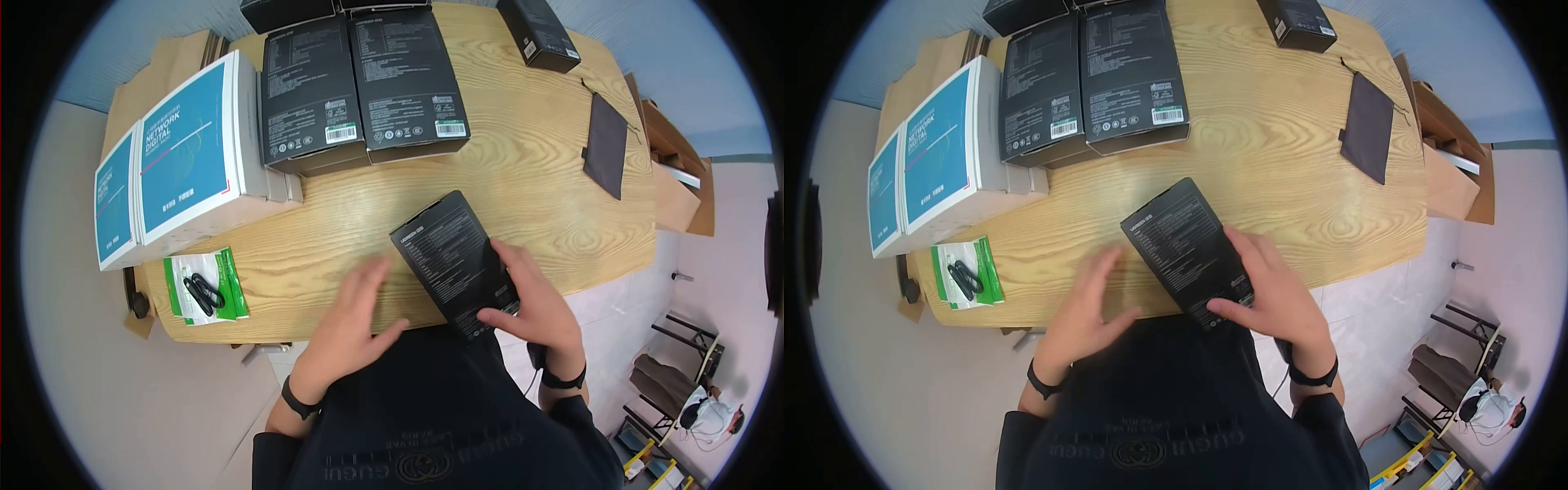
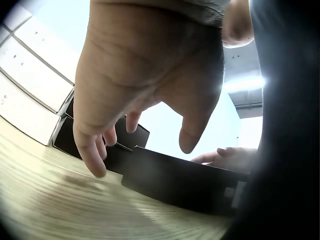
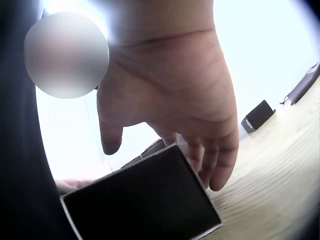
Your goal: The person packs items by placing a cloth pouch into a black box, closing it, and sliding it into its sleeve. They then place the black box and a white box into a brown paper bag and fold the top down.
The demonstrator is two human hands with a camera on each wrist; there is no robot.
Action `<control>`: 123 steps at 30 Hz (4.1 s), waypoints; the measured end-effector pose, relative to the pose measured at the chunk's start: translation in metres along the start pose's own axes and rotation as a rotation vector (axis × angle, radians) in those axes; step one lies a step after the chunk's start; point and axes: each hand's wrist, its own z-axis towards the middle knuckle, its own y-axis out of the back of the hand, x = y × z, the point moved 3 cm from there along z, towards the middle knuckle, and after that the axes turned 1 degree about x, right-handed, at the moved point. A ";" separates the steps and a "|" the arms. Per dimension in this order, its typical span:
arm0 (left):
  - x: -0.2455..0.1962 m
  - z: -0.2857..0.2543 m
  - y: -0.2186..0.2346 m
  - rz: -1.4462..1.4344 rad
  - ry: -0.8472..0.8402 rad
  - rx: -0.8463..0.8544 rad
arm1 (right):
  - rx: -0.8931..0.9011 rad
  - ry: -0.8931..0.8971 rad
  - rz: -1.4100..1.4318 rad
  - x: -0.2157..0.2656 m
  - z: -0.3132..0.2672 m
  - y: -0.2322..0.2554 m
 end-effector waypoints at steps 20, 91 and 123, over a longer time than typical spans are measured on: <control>-0.103 0.010 0.104 0.565 -0.445 -0.699 | -0.201 0.234 0.843 0.106 0.119 0.036; 0.040 -0.029 0.042 0.187 -0.123 0.078 | 0.218 0.308 0.115 -0.016 0.045 -0.029; -0.092 0.029 -0.007 0.557 -0.274 0.013 | -0.356 0.183 0.237 -0.100 -0.035 0.035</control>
